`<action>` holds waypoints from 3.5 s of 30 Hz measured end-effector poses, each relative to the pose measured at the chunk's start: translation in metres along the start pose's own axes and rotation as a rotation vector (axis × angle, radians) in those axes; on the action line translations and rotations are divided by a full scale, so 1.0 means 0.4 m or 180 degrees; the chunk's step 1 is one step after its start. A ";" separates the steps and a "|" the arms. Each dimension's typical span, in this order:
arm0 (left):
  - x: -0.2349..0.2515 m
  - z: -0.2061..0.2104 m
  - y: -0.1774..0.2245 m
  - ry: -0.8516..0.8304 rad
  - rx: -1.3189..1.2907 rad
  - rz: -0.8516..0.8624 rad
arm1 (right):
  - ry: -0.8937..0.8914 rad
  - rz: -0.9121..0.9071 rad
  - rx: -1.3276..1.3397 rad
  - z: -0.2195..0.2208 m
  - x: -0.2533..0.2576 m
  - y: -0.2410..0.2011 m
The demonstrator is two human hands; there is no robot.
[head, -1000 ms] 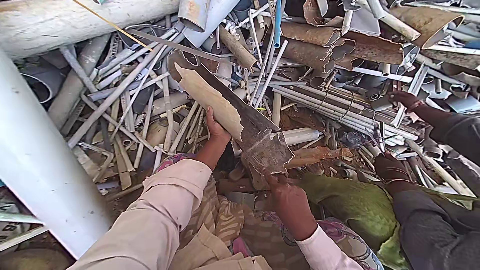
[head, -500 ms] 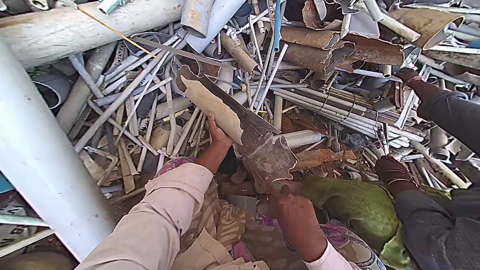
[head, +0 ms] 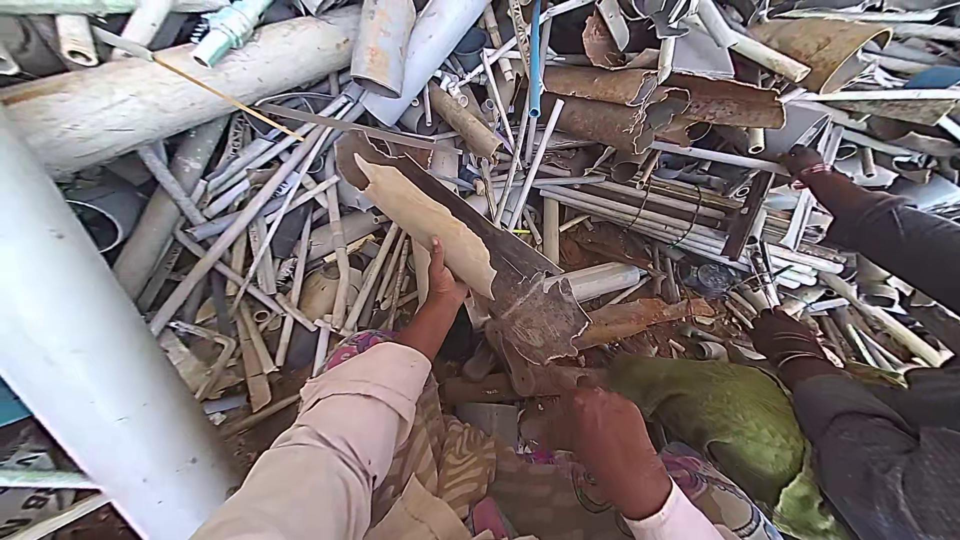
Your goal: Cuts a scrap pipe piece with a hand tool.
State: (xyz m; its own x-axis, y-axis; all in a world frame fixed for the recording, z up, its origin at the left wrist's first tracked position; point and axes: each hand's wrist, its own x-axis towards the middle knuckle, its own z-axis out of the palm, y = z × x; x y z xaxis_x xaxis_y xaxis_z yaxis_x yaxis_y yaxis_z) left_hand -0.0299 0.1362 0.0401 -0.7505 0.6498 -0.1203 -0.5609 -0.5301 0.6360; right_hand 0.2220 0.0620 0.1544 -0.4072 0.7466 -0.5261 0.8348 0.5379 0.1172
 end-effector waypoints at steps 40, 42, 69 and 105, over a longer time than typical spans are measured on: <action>-0.030 -0.028 -0.055 -0.1295 0.2135 0.0632 | 0.0459 -0.0509 0.1784 0.058 0.260 0.162; -0.025 -0.032 -0.055 -0.1214 0.2112 0.0581 | 0.0566 -0.0349 0.1839 0.056 0.254 0.160; -0.039 0.006 0.000 -0.0989 0.1095 -0.0628 | 0.1879 -0.0616 0.1569 0.125 0.163 0.116; -0.067 -0.057 -0.093 -0.1220 0.1999 0.0086 | 0.1223 0.0071 0.2838 0.004 0.102 0.278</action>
State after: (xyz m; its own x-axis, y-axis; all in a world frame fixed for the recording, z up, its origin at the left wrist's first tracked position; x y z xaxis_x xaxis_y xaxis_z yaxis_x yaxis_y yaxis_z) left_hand 0.0031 0.1260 0.0021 -0.5218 0.8468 0.1033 -0.1517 -0.2112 0.9656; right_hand 0.2989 0.1515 0.1446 -0.3489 0.9151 -0.2019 0.7537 0.1460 -0.6408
